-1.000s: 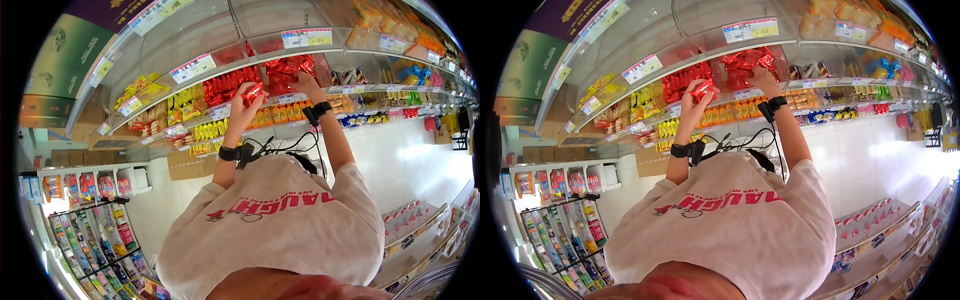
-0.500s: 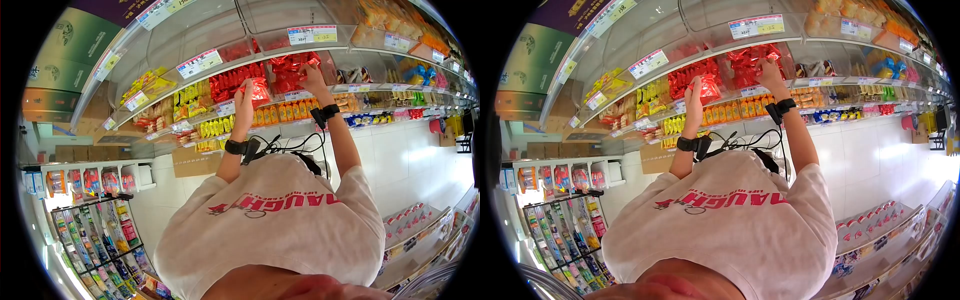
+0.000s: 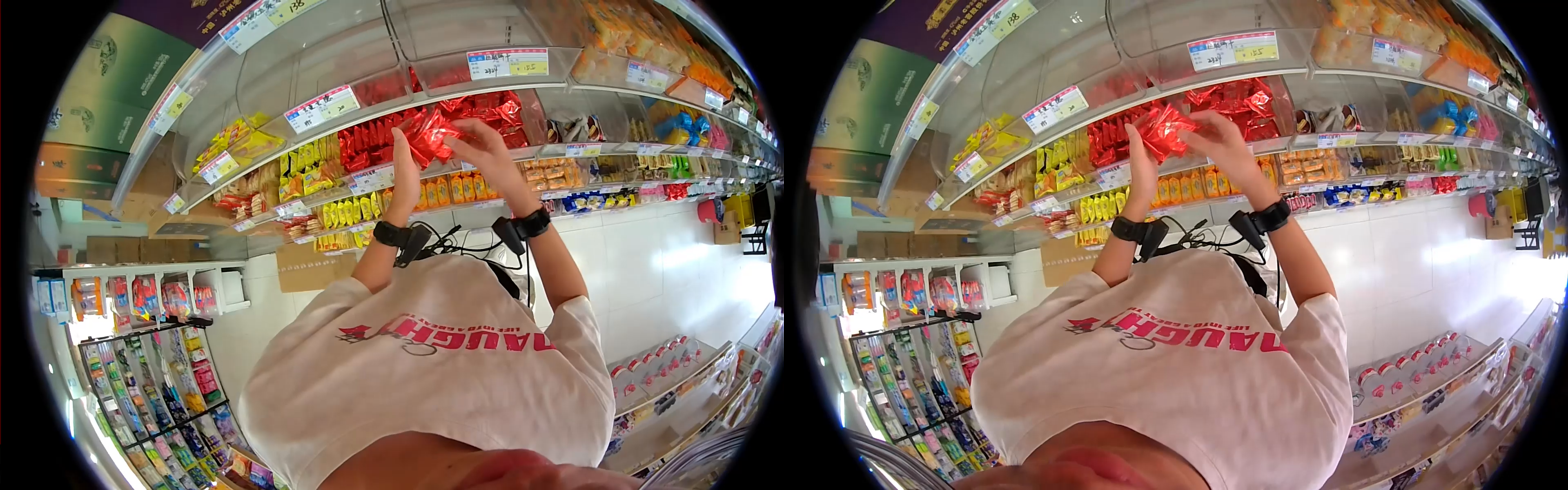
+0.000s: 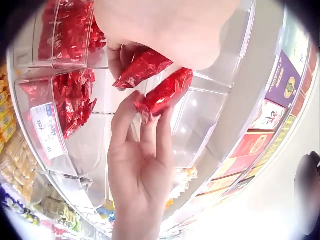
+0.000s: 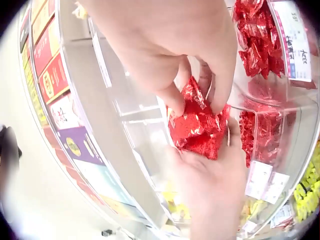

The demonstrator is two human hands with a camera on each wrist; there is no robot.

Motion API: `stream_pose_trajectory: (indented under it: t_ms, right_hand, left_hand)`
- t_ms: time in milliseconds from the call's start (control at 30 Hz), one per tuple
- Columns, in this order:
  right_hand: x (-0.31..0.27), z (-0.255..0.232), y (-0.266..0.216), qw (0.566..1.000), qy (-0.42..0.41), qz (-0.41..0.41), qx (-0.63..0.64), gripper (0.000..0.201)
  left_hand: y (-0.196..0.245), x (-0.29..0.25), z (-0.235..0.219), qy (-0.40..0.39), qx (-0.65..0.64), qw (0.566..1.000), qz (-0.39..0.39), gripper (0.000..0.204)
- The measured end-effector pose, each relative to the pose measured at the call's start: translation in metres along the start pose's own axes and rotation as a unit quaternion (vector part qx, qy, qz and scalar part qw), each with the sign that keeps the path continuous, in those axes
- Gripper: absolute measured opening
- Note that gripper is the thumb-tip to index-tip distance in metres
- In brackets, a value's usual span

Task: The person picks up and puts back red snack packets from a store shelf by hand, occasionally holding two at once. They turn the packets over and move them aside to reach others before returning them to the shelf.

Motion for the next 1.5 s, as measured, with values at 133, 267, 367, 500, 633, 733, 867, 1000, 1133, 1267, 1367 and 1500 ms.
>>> stream_pose_trajectory:
  t_ms: [133,267,367,500,633,733,867,1000,1133,1267,1367,1500]
  right_hand:
    - [-0.004,0.020,0.003,0.988,0.125,-0.073,-0.056,0.035]
    - [-0.004,0.019,0.021,0.993,0.093,-0.078,0.001,0.039]
    - [-0.008,0.020,0.020,0.995,0.074,-0.061,-0.039,0.037]
    - [-0.018,0.030,0.011,0.996,0.074,-0.018,-0.051,0.030]
    - [-0.011,0.004,0.015,0.983,0.139,-0.095,-0.075,0.022]
    - [0.019,-0.061,0.052,0.954,0.266,-0.106,-0.087,0.018]
    - [0.051,-0.078,0.075,0.903,0.227,-0.098,-0.352,0.039]
    - [0.072,-0.061,0.086,0.828,0.108,0.049,-0.548,0.060]
    - [0.076,-0.059,0.102,0.838,0.098,-0.096,-0.527,0.048]
    - [0.058,-0.062,0.063,0.934,0.117,-0.085,-0.327,0.041]
    - [0.021,-0.025,-0.008,0.987,0.045,-0.056,-0.143,0.042]
    - [-0.009,0.018,-0.030,0.993,-0.089,-0.026,-0.074,0.045]
  left_hand:
    - [0.000,0.006,-0.001,-0.027,0.068,0.996,0.044,0.051]
    - [0.008,-0.009,0.009,-0.024,0.154,0.986,0.056,0.047]
    - [0.003,-0.009,0.005,-0.005,0.121,0.991,0.063,0.043]
    - [0.009,-0.014,0.001,0.003,0.112,0.992,0.051,0.037]
    - [0.011,-0.008,-0.011,0.032,0.113,0.989,0.084,0.038]
    - [0.020,-0.010,-0.022,0.019,0.135,0.988,0.075,0.038]
    - [0.020,-0.016,-0.027,0.019,0.126,0.989,0.077,0.039]
    - [0.022,-0.020,-0.030,0.024,0.125,0.990,0.063,0.039]
    - [0.027,-0.026,-0.033,0.015,0.149,0.986,0.066,0.041]
    - [0.017,-0.020,-0.050,0.009,0.124,0.992,0.029,0.042]
    - [0.006,-0.018,-0.063,0.001,0.136,0.990,-0.028,0.041]
    - [-0.003,-0.019,-0.065,-0.041,0.179,0.981,-0.060,0.041]
Point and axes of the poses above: each hand's wrist, its own x-axis towards the middle knuckle, its own z-axis out of the palm, y = z × x, the point moved 2 cm from there along x, towards the middle knuckle, and after that the axes turned 6 degrees about y, right-handed, at the moved point
